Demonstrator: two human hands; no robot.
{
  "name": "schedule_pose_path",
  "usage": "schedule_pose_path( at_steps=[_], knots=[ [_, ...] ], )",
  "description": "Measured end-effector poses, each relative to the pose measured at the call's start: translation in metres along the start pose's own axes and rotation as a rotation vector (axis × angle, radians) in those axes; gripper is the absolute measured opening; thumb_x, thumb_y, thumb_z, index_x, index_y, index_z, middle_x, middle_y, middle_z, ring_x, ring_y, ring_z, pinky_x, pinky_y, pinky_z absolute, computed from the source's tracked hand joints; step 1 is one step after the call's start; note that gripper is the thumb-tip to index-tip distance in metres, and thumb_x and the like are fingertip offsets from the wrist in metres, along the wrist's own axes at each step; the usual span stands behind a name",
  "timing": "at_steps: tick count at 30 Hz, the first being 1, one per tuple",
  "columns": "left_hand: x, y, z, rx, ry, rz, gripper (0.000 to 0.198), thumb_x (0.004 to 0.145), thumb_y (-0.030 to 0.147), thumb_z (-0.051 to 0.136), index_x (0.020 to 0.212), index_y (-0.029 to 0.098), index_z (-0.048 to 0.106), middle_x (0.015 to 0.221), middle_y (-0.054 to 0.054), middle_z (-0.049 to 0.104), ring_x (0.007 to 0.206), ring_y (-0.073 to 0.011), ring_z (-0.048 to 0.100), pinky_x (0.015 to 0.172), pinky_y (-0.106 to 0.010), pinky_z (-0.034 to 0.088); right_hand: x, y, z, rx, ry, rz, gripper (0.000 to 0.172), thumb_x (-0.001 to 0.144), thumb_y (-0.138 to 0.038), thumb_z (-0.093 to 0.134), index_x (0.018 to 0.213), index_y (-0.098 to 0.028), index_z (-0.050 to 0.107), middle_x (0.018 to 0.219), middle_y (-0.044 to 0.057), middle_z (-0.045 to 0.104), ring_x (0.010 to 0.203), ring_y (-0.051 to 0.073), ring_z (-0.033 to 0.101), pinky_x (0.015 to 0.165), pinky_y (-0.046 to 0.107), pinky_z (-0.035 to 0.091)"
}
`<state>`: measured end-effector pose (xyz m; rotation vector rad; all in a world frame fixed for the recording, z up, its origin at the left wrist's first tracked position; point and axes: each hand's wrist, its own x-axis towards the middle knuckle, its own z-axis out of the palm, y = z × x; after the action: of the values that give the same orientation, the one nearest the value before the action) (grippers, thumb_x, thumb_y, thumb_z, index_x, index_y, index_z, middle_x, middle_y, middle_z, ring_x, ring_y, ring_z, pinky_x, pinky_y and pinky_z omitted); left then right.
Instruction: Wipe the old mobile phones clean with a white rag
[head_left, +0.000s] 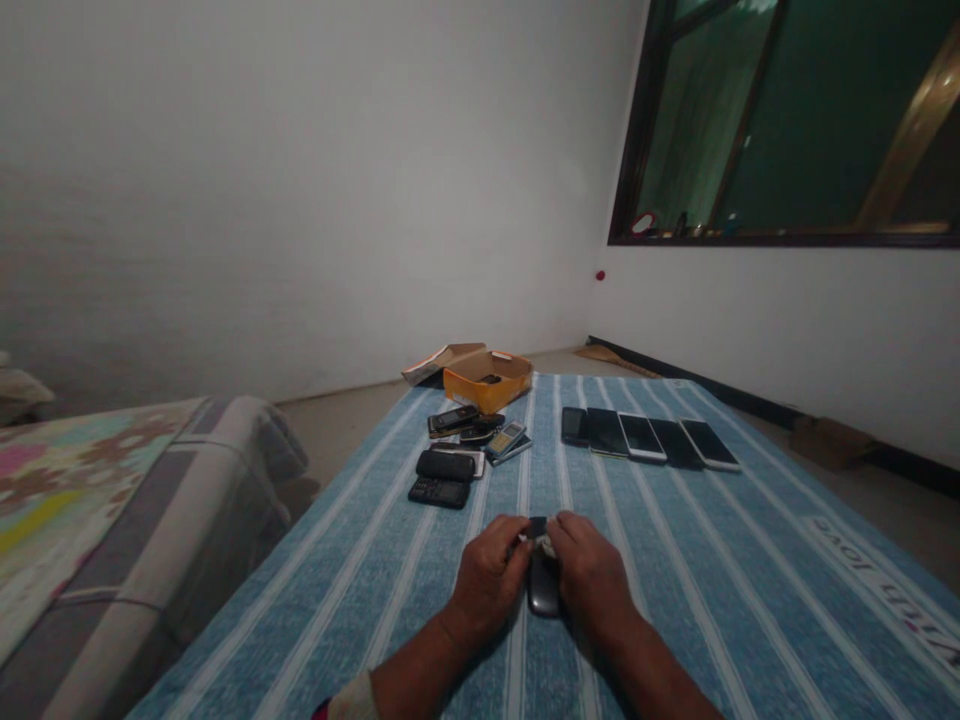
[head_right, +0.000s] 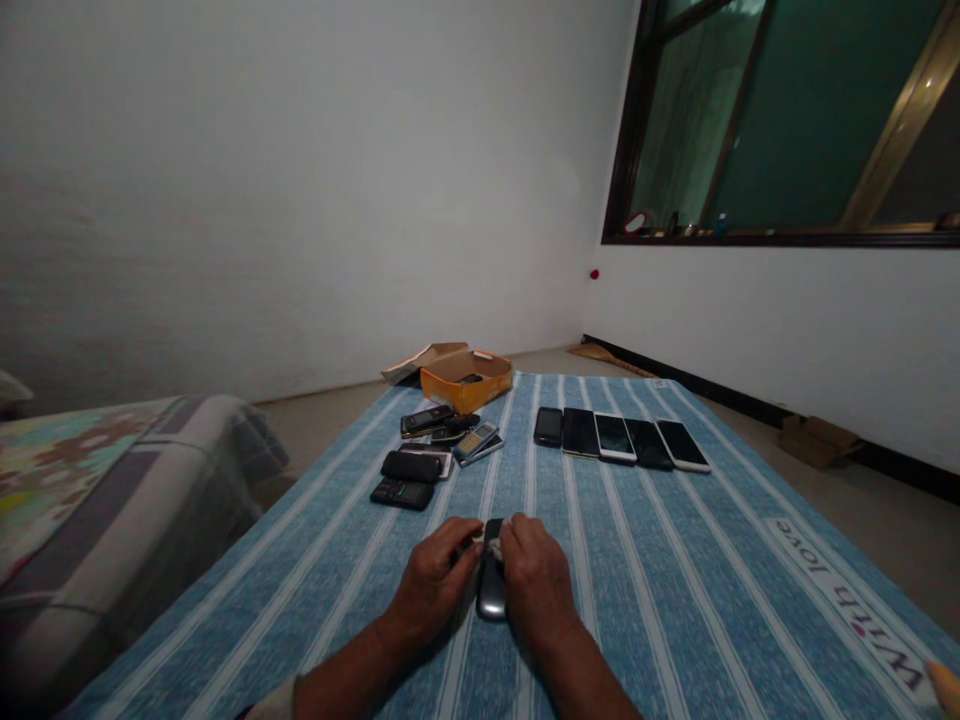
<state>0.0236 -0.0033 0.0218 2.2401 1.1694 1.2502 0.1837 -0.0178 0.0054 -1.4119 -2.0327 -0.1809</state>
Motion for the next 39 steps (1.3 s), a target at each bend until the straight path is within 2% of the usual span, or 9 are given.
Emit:
schedule_pose_path(
  at_steps=[3, 6, 10, 14, 19, 24, 28, 35, 39],
  knots=[
    [-0.001, -0.003, -0.002, 0.029, -0.044, 0.003, 0.024, 0.083, 0.021, 0.052, 0.104, 0.018, 0.062, 0.097, -0.008, 0.068, 0.09, -0.0222, 0.065, 0.082, -0.036, 0.054, -0.002, -0.009, -0.007, 0.002, -0.202, 0.042, 0.026, 0.084, -0.002, 0.047, 0.093, -0.016, 0.068, 0.096, 0.01, 0.066, 0.088, 0.022, 0.06, 0.077, 0.03, 0.048],
    [-0.002, -0.004, -0.004, -0.002, -0.16, 0.041, 0.041, 0.078, 0.02, 0.056, 0.118, 0.019, 0.056, 0.117, -0.009, 0.064, 0.111, -0.0258, 0.059, 0.098, -0.042, 0.048, -0.007, -0.016, -0.016, 0.111, -0.318, 0.049, 0.033, 0.08, -0.002, 0.048, 0.105, -0.013, 0.066, 0.105, 0.012, 0.065, 0.097, 0.023, 0.059, 0.085, 0.031, 0.048],
    [-0.009, -0.015, -0.005, -0.014, -0.31, 0.04, 0.066, 0.077, 0.023, 0.059, 0.139, 0.02, 0.039, 0.143, -0.013, 0.047, 0.134, -0.0322, 0.041, 0.112, -0.051, 0.035, -0.019, -0.017, -0.018, 0.183, -0.343, -0.002, 0.048, 0.083, -0.006, 0.045, 0.13, -0.008, 0.056, 0.128, 0.017, 0.059, 0.115, 0.025, 0.055, 0.103, 0.035, 0.04],
    [-0.015, -0.026, 0.0, -0.009, -0.466, 0.016, 0.088, 0.069, 0.021, 0.064, 0.148, 0.022, 0.024, 0.153, -0.014, 0.033, 0.141, -0.0374, 0.028, 0.116, -0.057, 0.026, -0.024, -0.012, -0.012, 0.239, -0.352, -0.026, 0.059, 0.083, -0.005, 0.042, 0.141, -0.014, 0.047, 0.144, 0.013, 0.049, 0.131, 0.023, 0.047, 0.109, 0.034, 0.037],
    [-0.01, -0.017, 0.0, -0.032, -0.459, -0.049, 0.099, 0.062, 0.028, 0.076, 0.147, 0.02, 0.026, 0.148, -0.015, 0.039, 0.138, -0.0381, 0.034, 0.115, -0.054, 0.028, -0.005, -0.002, 0.001, 0.296, -0.323, -0.018, 0.057, 0.089, -0.01, 0.043, 0.145, -0.02, 0.043, 0.147, 0.011, 0.046, 0.136, 0.022, 0.042, 0.112, 0.039, 0.036],
    [-0.01, -0.019, 0.0, -0.059, -0.444, -0.063, 0.106, 0.061, 0.034, 0.081, 0.149, 0.023, 0.024, 0.149, -0.014, 0.038, 0.137, -0.0389, 0.034, 0.114, -0.057, 0.028, 0.005, 0.005, 0.017, 0.241, -0.228, 0.094, 0.045, 0.093, -0.012, 0.039, 0.134, -0.015, 0.056, 0.14, 0.016, 0.054, 0.132, 0.026, 0.048, 0.11, 0.043, 0.038],
    [-0.017, -0.034, 0.006, -0.021, -0.471, -0.075, 0.115, 0.061, 0.039, 0.083, 0.152, 0.02, 0.015, 0.156, -0.02, 0.027, 0.142, -0.042, 0.025, 0.116, -0.06, 0.023, -0.001, 0.0, 0.015, 0.288, -0.195, -0.034, 0.052, 0.088, -0.012, 0.048, 0.14, -0.017, 0.049, 0.14, 0.013, 0.053, 0.13, 0.023, 0.049, 0.109, 0.039, 0.04],
    [-0.019, -0.038, 0.008, -0.013, -0.429, -0.03, 0.122, 0.058, 0.031, 0.085, 0.153, 0.025, 0.01, 0.156, -0.017, 0.03, 0.142, -0.0396, 0.029, 0.116, -0.058, 0.026, 0.004, -0.004, 0.018, 0.247, -0.159, -0.031, 0.047, 0.086, -0.008, 0.053, 0.132, -0.021, 0.057, 0.131, 0.01, 0.061, 0.123, 0.023, 0.053, 0.105, 0.038, 0.042],
    [-0.026, -0.045, 0.011, 0.023, -0.422, -0.025, 0.12, 0.062, 0.028, 0.082, 0.153, 0.027, 0.005, 0.157, -0.018, 0.027, 0.142, -0.04, 0.028, 0.116, -0.058, 0.027, 0.004, -0.009, 0.015, 0.295, -0.19, -0.131, 0.055, 0.084, -0.006, 0.053, 0.137, -0.02, 0.051, 0.131, 0.01, 0.06, 0.12, 0.022, 0.054, 0.102, 0.037, 0.043]
  ],
)
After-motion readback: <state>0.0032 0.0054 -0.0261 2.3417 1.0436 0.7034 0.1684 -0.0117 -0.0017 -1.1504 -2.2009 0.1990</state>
